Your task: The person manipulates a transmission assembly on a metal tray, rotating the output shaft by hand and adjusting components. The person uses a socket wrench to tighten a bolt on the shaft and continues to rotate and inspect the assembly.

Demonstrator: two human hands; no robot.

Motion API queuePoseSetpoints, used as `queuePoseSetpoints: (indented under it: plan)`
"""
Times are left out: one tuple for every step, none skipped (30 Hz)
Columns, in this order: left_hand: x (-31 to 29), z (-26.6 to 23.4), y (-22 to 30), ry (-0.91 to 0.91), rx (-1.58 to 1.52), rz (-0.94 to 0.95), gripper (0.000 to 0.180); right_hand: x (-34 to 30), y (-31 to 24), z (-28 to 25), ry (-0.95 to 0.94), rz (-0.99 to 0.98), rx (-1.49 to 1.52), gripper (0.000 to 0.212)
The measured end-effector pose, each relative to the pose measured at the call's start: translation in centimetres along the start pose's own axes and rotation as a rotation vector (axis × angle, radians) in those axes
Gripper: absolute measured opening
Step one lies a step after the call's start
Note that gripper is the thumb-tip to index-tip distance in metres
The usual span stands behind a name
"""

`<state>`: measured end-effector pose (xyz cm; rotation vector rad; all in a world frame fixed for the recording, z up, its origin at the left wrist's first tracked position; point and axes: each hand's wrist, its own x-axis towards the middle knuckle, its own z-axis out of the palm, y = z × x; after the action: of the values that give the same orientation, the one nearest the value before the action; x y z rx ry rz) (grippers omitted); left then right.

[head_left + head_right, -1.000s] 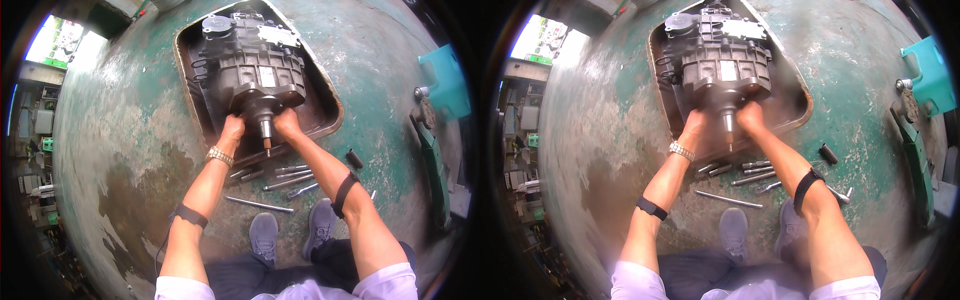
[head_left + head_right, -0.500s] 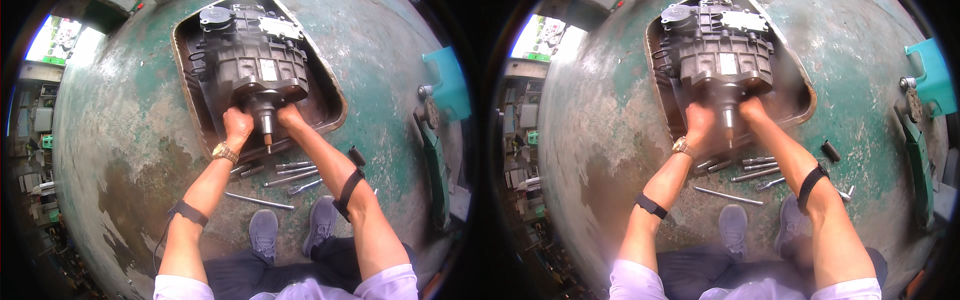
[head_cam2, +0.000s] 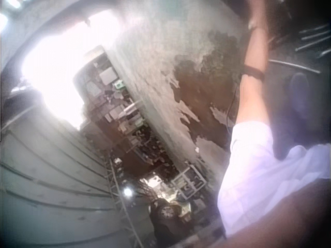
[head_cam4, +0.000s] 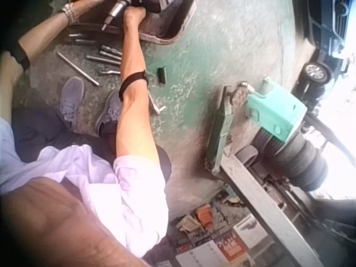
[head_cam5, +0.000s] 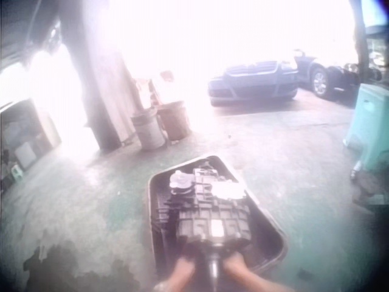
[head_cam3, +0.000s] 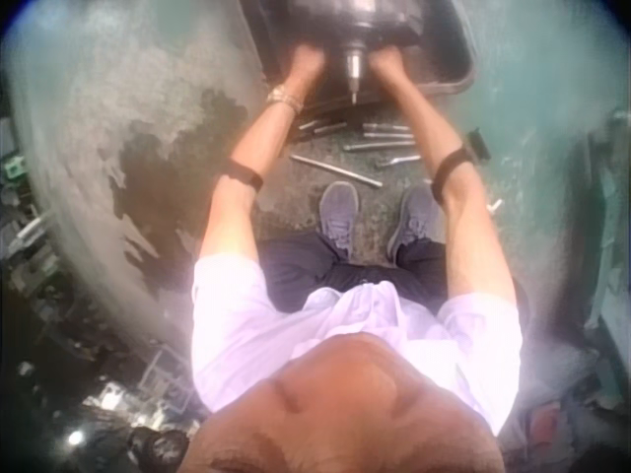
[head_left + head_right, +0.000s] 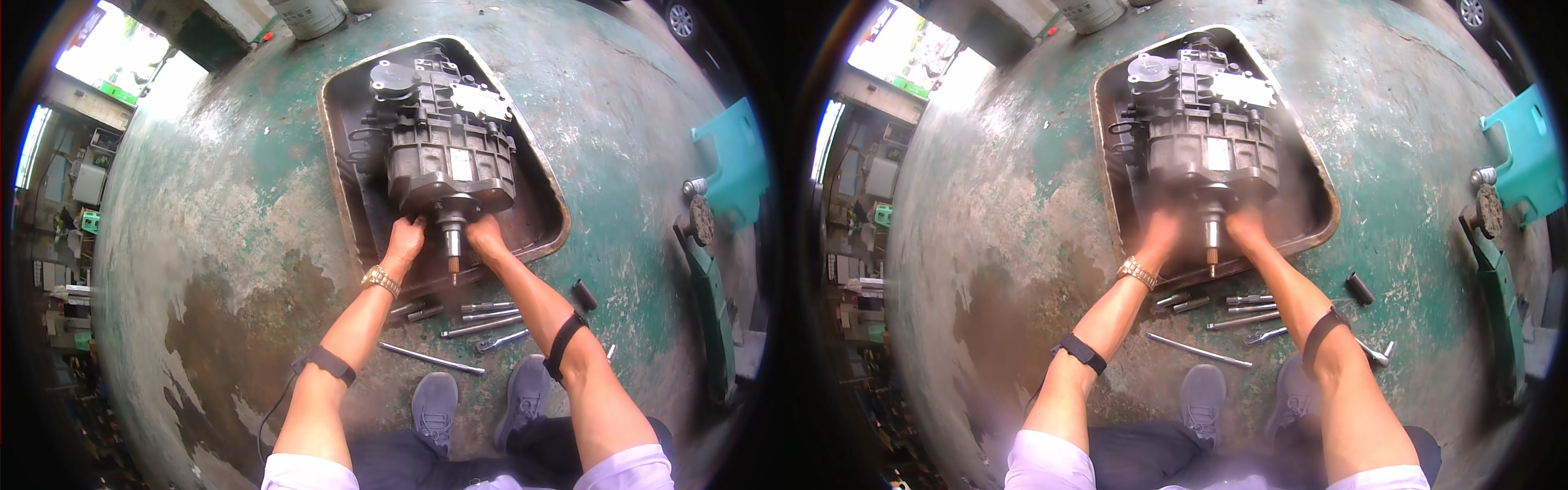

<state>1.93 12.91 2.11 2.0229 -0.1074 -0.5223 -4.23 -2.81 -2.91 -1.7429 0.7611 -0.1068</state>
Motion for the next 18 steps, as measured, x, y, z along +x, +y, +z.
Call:
queuePoseSetpoints:
  plan:
    - [0.0, 0.0, -0.1, -0.022, -0.064, -0.016, 0.030, 0.0, 0.0, 0.0, -0.015, 0.026, -0.006, 0.015]
    - [0.0, 0.0, -0.3, -0.049, -0.158, -0.004, 0.030, 0.0, 0.1, 0.0, -0.003, -0.010, 0.002, 0.016]
    - [0.0, 0.0, -0.4, -0.055, -0.156, -0.027, 0.029, 0.0, 0.2, 0.0, 0.011, -0.021, 0.010, 0.016]
    - [0.0, 0.0, -0.4, -0.067, -0.183, -0.022, 0.029, 0.1, 0.3, 0.0, 0.026, -0.028, 0.018, 0.017]
    - [0.0, 0.0, -0.5, -0.085, -0.202, -0.035, 0.029, 0.2, 0.5, 0.0, -0.004, -0.021, -0.004, 0.017]
    - [0.0, 0.0, -0.5, -0.100, -0.186, 0.024, 0.028, 0.4, 0.5, 0.1, -0.033, -0.013, -0.025, 0.017]
    - [0.0, 0.0, -0.5, -0.118, -0.163, 0.068, 0.027, 0.5, 0.6, 0.1, -0.051, 0.036, -0.058, 0.017]
    - [-0.1, 0.0, -0.4, -0.116, -0.187, 0.066, 0.026, 0.6, 0.7, 0.1, -0.068, 0.026, -0.041, 0.018]
    - [-0.3, 0.0, -0.2, -0.113, -0.211, 0.065, 0.025, 0.6, 0.7, 0.1, -0.074, 0.057, -0.037, 0.018]
    - [-0.5, 0.1, 0.0, -0.090, -0.282, 0.020, 0.025, 0.6, 0.7, 0.1, -0.086, 0.111, -0.036, 0.019]
    - [-0.6, 0.2, 0.2, -0.066, -0.353, -0.025, 0.024, 0.7, 0.7, 0.0, -0.094, 0.110, -0.033, 0.019]
    - [-0.6, 0.2, 0.4, -0.054, -0.319, -0.014, 0.024, 0.7, 0.7, 0.0, -0.110, 0.132, -0.035, 0.019]
    - [-0.6, 0.3, 0.6, -0.041, -0.285, -0.004, 0.025, 0.7, 0.7, 0.0, -0.127, 0.143, -0.006, 0.020]
    - [-0.7, 0.3, 0.7, -0.029, -0.250, 0.006, 0.025, 0.6, 0.6, -0.1, -0.112, 0.115, 0.002, 0.020]
    - [-0.6, 0.3, 0.7, -0.012, -0.192, -0.011, 0.026, 0.6, 0.5, 0.0, -0.098, 0.074, 0.041, 0.020]
    - [-0.5, 0.3, 0.7, 0.005, -0.134, -0.027, 0.027, 0.5, 0.4, -0.1, -0.100, 0.053, 0.080, 0.021]
    - [-0.3, 0.4, 0.5, 0.028, -0.069, -0.028, 0.028, 0.5, 0.2, -0.1, -0.109, 0.067, 0.083, 0.023]
    - [-0.2, 0.6, 0.3, 0.087, 0.070, 0.002, 0.029, 0.4, 0.0, -0.3, -0.133, 0.101, 0.086, 0.025]
